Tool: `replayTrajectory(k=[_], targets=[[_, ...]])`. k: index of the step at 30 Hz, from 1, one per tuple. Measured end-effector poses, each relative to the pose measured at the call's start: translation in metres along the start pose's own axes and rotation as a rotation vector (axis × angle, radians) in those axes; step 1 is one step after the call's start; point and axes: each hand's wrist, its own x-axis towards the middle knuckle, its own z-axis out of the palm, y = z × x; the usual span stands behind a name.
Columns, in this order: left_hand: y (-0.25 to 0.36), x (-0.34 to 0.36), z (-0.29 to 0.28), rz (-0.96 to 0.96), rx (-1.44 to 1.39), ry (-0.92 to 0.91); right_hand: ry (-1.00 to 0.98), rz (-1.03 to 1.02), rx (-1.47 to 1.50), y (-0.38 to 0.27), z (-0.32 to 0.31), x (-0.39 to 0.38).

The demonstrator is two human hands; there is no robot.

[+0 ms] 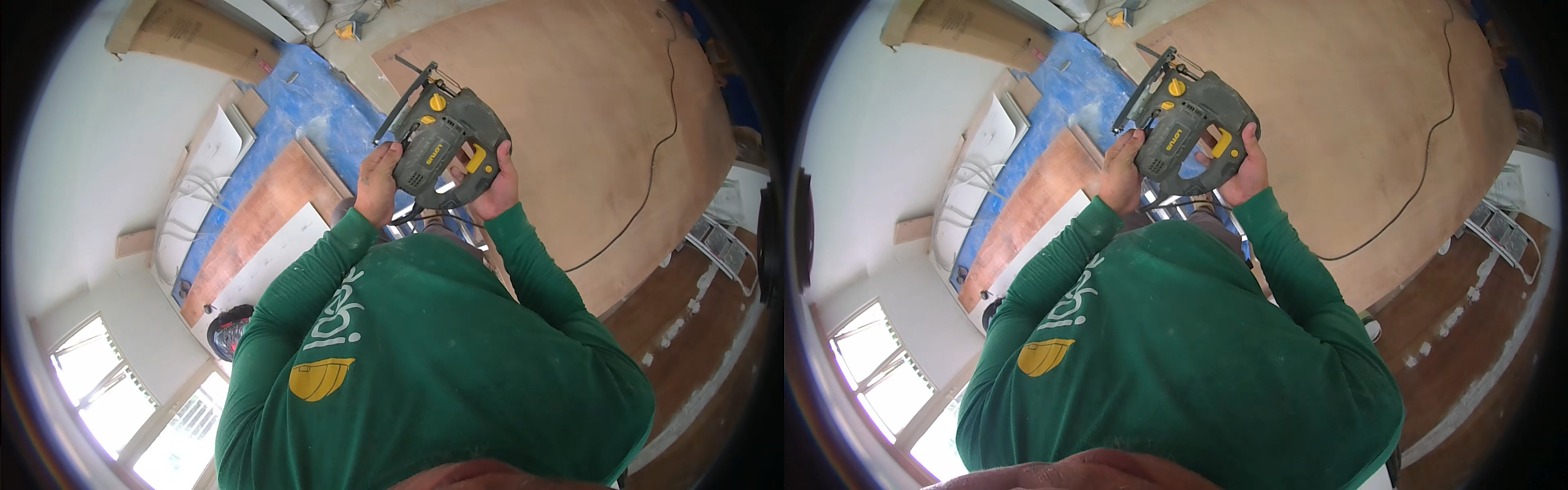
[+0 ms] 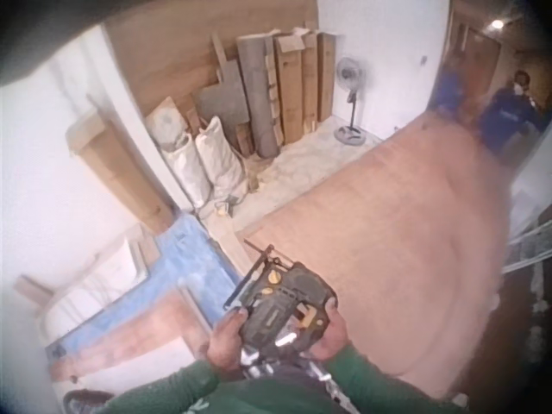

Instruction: The person prepares a jigsaw by inserting a blade and adjusting the tool, then cuts a large sheet of plywood along a marked line. The person repositions the sheet and continues cutting to shape the wood.

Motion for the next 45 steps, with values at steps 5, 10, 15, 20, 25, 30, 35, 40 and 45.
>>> replayTrajectory(k=[5,10,15,20,25,30,35,40,45], targets=[[0.013,0.024,-0.029,-0.121,0.114,-0.225,-0.068,-0.095,-0.066,0.004,0.01,0.015],[0.014,0.065,-0.173,-0.139,0.683,-0.203,0.113,-0.289,-0.132,0.013,-0.006,0.048],[0.037,0.107,-0.406,0.176,1.384,-0.167,0.373,-0.52,-0.026,0.008,-0.042,0.086],[0.068,0.038,-0.609,-0.271,1.632,0.173,0.58,-0.766,0.148,0.015,-0.076,0.114],[0.148,-0.011,-0.702,-0.668,1.393,0.123,0.583,-0.871,0.21,0.019,-0.085,0.146],[0.255,0.084,-0.705,-0.693,1.651,0.159,0.66,-0.916,0.249,0.023,-0.09,0.162],[0.381,0.261,-0.616,-0.127,1.651,0.129,0.543,-0.887,0.298,0.029,-0.124,0.165],[0.444,0.438,-0.47,0.218,1.664,-0.149,0.672,-0.847,0.299,0.036,-0.166,0.167],[0.442,0.531,-0.407,0.12,1.551,-0.306,0.955,-0.809,0.331,0.036,-0.158,0.17]])
